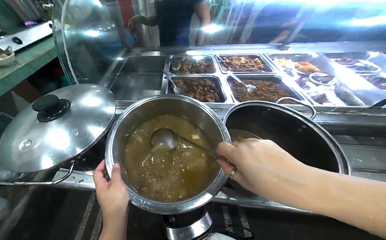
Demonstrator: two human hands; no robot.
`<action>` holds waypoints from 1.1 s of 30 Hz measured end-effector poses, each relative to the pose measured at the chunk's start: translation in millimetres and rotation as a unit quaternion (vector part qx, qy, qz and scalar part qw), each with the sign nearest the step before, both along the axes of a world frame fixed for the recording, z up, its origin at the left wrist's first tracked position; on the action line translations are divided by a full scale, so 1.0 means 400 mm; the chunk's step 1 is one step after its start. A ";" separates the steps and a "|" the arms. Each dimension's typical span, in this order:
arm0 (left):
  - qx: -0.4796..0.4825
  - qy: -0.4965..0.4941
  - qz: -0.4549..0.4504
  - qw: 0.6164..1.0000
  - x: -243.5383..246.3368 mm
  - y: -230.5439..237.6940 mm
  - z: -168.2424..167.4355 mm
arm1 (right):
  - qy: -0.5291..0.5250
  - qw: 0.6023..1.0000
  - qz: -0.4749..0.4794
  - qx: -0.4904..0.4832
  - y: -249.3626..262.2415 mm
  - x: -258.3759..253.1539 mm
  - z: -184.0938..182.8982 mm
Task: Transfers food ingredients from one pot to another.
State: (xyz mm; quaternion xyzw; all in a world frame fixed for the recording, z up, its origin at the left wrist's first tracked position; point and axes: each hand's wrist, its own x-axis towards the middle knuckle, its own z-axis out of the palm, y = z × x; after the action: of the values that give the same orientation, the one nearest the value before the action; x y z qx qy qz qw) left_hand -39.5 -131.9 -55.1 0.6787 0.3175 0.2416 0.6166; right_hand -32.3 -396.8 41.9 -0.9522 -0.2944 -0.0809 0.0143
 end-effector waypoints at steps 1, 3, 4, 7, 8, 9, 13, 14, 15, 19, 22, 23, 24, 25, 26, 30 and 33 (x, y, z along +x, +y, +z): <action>0.001 0.001 -0.001 1.000 0.000 0.001 -0.001 | -0.071 0.997 0.024 -0.020 -0.003 0.001 -0.020; 0.005 0.001 -0.004 1.000 -0.001 0.002 -0.005 | -0.099 0.991 0.033 -0.079 -0.001 0.006 -0.032; 0.009 -0.001 -0.004 1.000 -0.001 0.002 -0.007 | -0.074 0.990 0.022 -0.116 0.003 0.009 -0.031; 0.007 -0.004 -0.005 1.000 -0.002 0.003 -0.007 | 0.043 0.978 -0.018 -0.203 0.027 0.029 -0.028; 0.005 -0.005 -0.004 1.000 -0.001 0.004 -0.007 | 0.078 0.973 -0.021 -0.214 0.035 0.037 -0.028; 0.003 -0.005 -0.003 1.000 0.000 0.004 -0.007 | 0.119 0.968 -0.025 -0.220 0.044 0.044 -0.026; 0.000 -0.008 -0.002 1.000 -0.001 0.002 -0.004 | 0.271 0.939 -0.069 -0.200 0.081 0.070 -0.003; 0.000 -0.007 -0.003 1.000 -0.002 0.001 -0.002 | 0.298 0.931 -0.085 -0.191 0.089 0.075 0.005; 0.001 -0.004 -0.004 1.000 -0.002 0.000 0.001 | 0.313 0.928 -0.095 -0.180 0.093 0.077 0.010; 0.000 -0.007 -0.005 1.000 -0.002 0.002 -0.002 | 0.345 0.925 -0.096 -0.130 0.092 0.075 0.017; -0.001 -0.008 -0.001 1.000 -0.001 0.001 -0.002 | 0.397 0.907 -0.097 -0.102 0.105 0.066 0.031; 0.000 -0.007 0.000 1.000 0.000 0.001 0.000 | 0.414 0.900 -0.097 -0.096 0.112 0.063 0.034; 0.003 -0.006 0.000 1.000 0.000 0.001 0.001 | 0.429 0.894 -0.094 -0.091 0.118 0.060 0.036; 0.004 -0.005 -0.001 1.000 0.000 0.001 0.002 | 0.441 0.889 -0.089 -0.081 0.122 0.056 0.037; 0.005 -0.005 -0.001 1.000 0.000 0.001 0.002 | 0.451 0.886 -0.082 -0.071 0.126 0.053 0.035; 0.005 -0.007 0.001 1.000 0.000 0.000 0.000 | 0.484 0.872 -0.065 -0.029 0.131 0.047 0.027; 0.010 -0.004 -0.003 1.000 -0.002 0.001 -0.001 | 0.490 0.868 -0.078 0.009 0.118 0.048 0.028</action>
State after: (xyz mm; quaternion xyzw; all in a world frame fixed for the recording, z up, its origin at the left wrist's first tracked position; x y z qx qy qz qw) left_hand -40.3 -131.5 -55.3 0.6853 0.3101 0.2455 0.6115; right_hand -13.1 -349.5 53.1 -0.8890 -0.1735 0.3927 0.1590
